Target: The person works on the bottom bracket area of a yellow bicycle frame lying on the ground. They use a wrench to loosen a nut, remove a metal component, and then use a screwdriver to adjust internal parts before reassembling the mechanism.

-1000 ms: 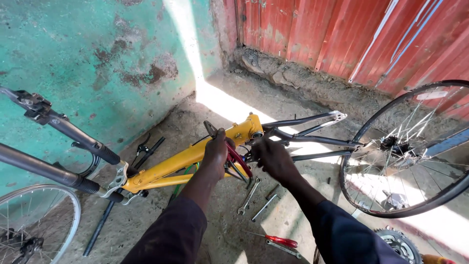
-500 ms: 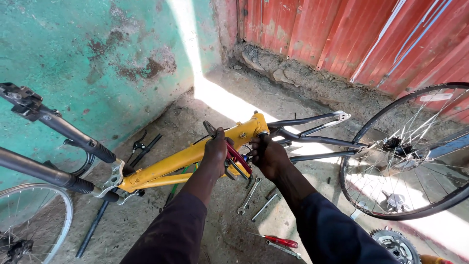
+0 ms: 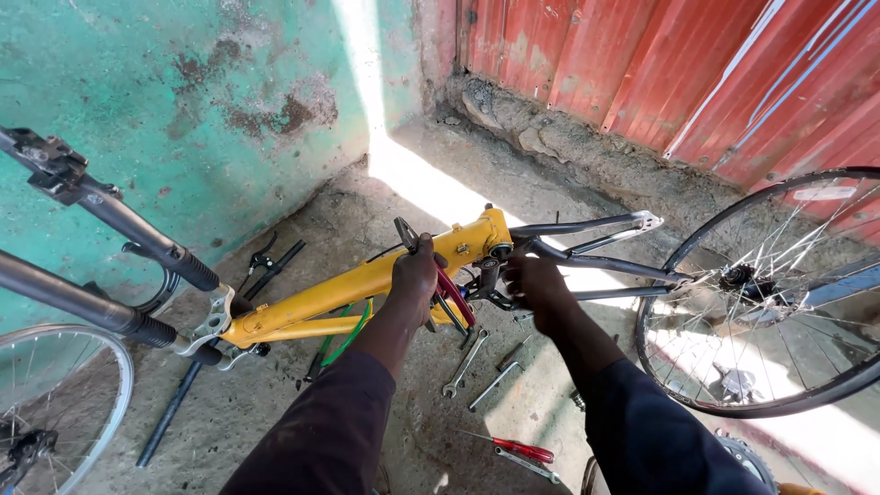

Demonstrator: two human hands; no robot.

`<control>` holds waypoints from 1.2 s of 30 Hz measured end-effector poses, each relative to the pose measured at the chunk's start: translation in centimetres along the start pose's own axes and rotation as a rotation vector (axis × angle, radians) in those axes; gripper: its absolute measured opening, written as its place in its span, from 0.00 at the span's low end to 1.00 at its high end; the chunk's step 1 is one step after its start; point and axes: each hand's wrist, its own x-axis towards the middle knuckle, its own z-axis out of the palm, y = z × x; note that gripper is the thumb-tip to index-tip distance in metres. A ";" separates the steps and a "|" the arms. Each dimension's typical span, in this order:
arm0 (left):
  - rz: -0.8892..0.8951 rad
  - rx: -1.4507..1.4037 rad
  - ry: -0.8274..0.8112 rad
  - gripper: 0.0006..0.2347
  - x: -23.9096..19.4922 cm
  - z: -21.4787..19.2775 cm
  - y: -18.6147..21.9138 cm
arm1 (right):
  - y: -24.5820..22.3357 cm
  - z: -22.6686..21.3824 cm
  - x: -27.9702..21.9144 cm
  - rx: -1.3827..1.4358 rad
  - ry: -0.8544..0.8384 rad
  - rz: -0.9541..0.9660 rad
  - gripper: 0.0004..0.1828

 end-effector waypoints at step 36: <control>0.099 0.131 0.073 0.24 2.1 0.7 -2.5 | 3.3 -2.0 3.2 0.060 -0.117 -0.272 0.20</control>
